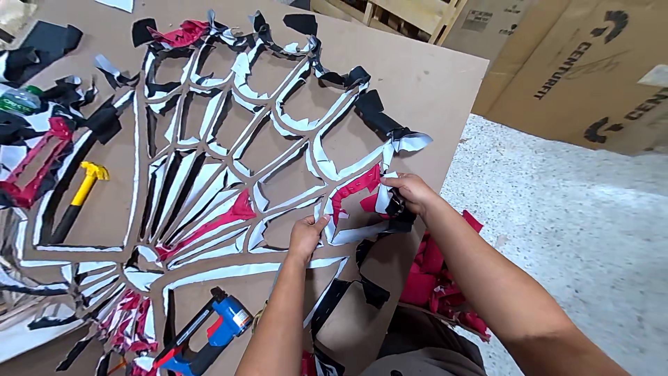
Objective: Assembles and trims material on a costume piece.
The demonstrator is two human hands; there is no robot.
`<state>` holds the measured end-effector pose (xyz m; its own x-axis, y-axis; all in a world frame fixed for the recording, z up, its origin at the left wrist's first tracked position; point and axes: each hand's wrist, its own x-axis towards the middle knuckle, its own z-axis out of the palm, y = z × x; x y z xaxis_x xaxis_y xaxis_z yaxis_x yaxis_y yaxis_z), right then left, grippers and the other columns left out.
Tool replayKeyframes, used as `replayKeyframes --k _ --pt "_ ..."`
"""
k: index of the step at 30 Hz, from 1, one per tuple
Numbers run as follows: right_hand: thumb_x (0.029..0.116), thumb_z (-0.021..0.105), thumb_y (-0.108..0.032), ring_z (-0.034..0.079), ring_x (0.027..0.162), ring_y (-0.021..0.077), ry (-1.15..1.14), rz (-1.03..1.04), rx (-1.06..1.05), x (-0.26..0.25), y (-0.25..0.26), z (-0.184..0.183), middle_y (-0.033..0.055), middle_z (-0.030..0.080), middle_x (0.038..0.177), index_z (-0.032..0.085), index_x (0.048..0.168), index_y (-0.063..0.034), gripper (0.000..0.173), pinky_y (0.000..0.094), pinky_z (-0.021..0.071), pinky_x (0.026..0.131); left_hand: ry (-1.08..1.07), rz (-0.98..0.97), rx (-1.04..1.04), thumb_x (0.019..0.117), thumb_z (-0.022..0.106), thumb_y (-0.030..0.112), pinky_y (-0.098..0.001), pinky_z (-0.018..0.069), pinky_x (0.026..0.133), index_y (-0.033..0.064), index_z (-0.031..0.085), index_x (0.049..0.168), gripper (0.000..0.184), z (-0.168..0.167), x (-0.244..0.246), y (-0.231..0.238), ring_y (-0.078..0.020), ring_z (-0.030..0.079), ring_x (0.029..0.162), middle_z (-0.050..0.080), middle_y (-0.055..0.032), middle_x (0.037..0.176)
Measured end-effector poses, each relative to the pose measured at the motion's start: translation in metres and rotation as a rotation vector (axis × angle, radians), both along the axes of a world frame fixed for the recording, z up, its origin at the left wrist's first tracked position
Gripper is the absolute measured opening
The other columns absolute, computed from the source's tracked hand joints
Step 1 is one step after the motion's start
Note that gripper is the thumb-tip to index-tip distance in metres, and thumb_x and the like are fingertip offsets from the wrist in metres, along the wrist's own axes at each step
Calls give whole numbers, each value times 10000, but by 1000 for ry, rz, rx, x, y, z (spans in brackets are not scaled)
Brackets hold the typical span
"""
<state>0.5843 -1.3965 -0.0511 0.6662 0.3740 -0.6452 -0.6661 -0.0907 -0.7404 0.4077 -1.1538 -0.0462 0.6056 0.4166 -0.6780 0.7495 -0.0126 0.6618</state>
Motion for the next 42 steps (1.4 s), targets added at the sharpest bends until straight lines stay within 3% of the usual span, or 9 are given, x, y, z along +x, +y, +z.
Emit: replayKeyframes --k 4,7,9,16,21,25,29,35,42 --pt "1022 561 -524 697 1021 153 65 66 85 8 8 11 59 733 1114 661 1255 -71 520 367 577 905 -4 -26 -24 1022 613 452 -466 575 759 22 719 976 446 1 0 3 -231 685 782 715 -129 850" --pt "1037 467 -585 623 683 94 79 82 86 14 15 1 4 680 837 682 1128 -119 521 264 531 614 -20 -24 -27 1025 607 446 -450 577 750 34 730 967 434 -1 -2 2 -218 689 770 720 -118 834" --pt "1056 437 -562 581 602 85 112 105 107 19 17 -3 -4 641 768 664 1082 -128 490 243 493 535 -22 -22 -20 1028 605 440 -441 573 737 35 726 953 430 -3 -3 1 -214 684 753 714 -112 818" --pt "1051 552 -326 702 827 159 222 -59 111 24 18 2 69 722 929 669 1135 -52 310 351 600 743 -29 -15 -35 1013 632 441 -430 569 701 44 732 884 430 -8 -5 3 -206 675 710 710 -102 778" --pt "1007 608 -474 700 855 172 140 -65 -4 28 23 9 75 718 973 653 1197 -65 453 377 597 757 -12 31 -22 987 625 530 -432 526 645 43 673 768 536 2 0 1 -216 617 655 648 -107 704" --pt "1018 600 -471 711 889 186 -34 49 -50 29 17 22 94 730 994 664 1171 -34 467 402 601 807 -11 74 -62 982 656 494 -484 595 789 33 736 980 468 21 14 -4 -251 717 829 738 -136 881" --pt "956 712 -412 680 790 181 -145 90 -138 26 15 25 94 700 884 639 1028 -12 413 403 586 742 -28 32 -63 930 740 472 -482 604 805 69 735 1100 438 28 24 -11 -241 731 858 754 -119 932" --pt "869 798 -192 677 817 206 -160 210 -220 25 8 19 118 704 905 659 1043 -2 293 428 574 761 70 -8 192 919 762 449 -583 557 769 74 747 947 376 14 27 -21 -304 697 817 724 -136 853" --pt "887 776 -257 628 793 246 -234 248 -420 16 4 11 125 672 882 699 1006 -48 253 495 513 709 291 -274 283 877 664 704 -642 523 880 46 741 1004 674 30 16 -17 -377 687 966 717 -196 954"
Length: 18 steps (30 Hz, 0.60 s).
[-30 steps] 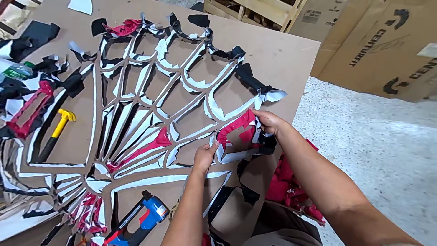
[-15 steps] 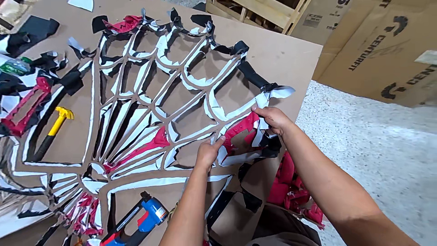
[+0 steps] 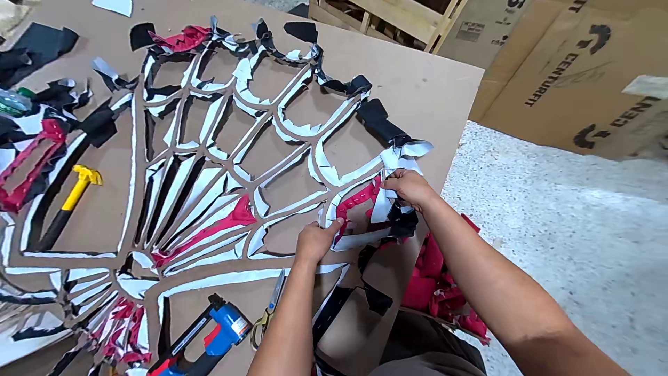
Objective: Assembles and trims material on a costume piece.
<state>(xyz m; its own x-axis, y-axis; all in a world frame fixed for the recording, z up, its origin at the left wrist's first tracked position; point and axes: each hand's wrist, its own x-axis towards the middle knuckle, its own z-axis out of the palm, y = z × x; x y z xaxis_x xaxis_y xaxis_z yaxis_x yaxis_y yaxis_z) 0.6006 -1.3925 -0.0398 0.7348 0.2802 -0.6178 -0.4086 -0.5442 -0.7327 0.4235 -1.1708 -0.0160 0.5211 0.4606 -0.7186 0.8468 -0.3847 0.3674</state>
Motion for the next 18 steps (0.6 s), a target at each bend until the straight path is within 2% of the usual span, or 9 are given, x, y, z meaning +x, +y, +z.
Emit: replayKeyframes --k 1,2,4,6,8,10,12,16,18 --pt "902 767 -293 626 813 258 0 43 -13 -4 -3 2 136 677 919 710 1075 -51 302 500 507 711 21 -24 -28 881 664 699 -639 524 895 40 737 1027 679 0 -2 2 -373 688 981 719 -197 971" --pt "908 767 -334 659 886 286 7 92 -28 -8 -7 4 153 701 977 714 1130 -55 360 541 534 783 30 -43 -59 902 653 679 -635 522 911 31 728 1052 669 -1 -3 5 -369 687 995 718 -199 991" --pt "910 758 -416 689 945 307 17 176 -58 -18 -15 6 154 722 982 725 1109 -64 405 588 539 862 16 -39 -101 955 619 625 -606 530 883 15 712 1038 622 -9 -3 7 -351 685 953 710 -195 964" --pt "918 740 -472 682 896 297 51 269 -81 -30 -24 7 139 710 933 718 1070 -77 423 578 539 825 -10 16 -108 980 603 591 -586 539 824 6 704 979 594 -17 -5 7 -337 681 884 698 -189 906" --pt "927 720 -511 699 855 271 137 346 -140 -41 -35 13 115 726 937 714 1111 -109 442 539 567 789 -12 39 -90 981 604 587 -586 542 815 4 702 950 592 -20 -4 5 -339 684 872 697 -189 889" --pt "955 674 -547 718 758 273 256 316 -179 -53 -46 20 134 737 936 675 1210 -92 521 484 603 693 -11 51 -73 981 612 576 -585 542 816 13 709 947 573 -21 -4 5 -338 687 874 702 -183 889" --pt "974 671 -509 758 785 311 338 226 -132 -61 -53 18 168 747 968 637 1237 -56 525 495 649 718 -13 58 -54 985 621 551 -588 543 809 17 708 938 543 -21 -2 6 -339 687 867 701 -182 881" --pt "973 705 -394 705 753 252 292 163 3 -65 -59 0 140 718 899 684 1122 -19 405 441 611 697 -44 73 -35 982 646 515 -566 543 753 31 700 899 494 -23 3 8 -320 676 796 688 -162 822" --pt "992 686 -330 700 773 230 289 148 72 -67 -60 -2 125 720 900 688 1099 -19 328 421 601 712 -89 98 -22 971 664 517 -586 546 771 30 721 941 491 -24 5 7 -337 681 809 699 -173 843"
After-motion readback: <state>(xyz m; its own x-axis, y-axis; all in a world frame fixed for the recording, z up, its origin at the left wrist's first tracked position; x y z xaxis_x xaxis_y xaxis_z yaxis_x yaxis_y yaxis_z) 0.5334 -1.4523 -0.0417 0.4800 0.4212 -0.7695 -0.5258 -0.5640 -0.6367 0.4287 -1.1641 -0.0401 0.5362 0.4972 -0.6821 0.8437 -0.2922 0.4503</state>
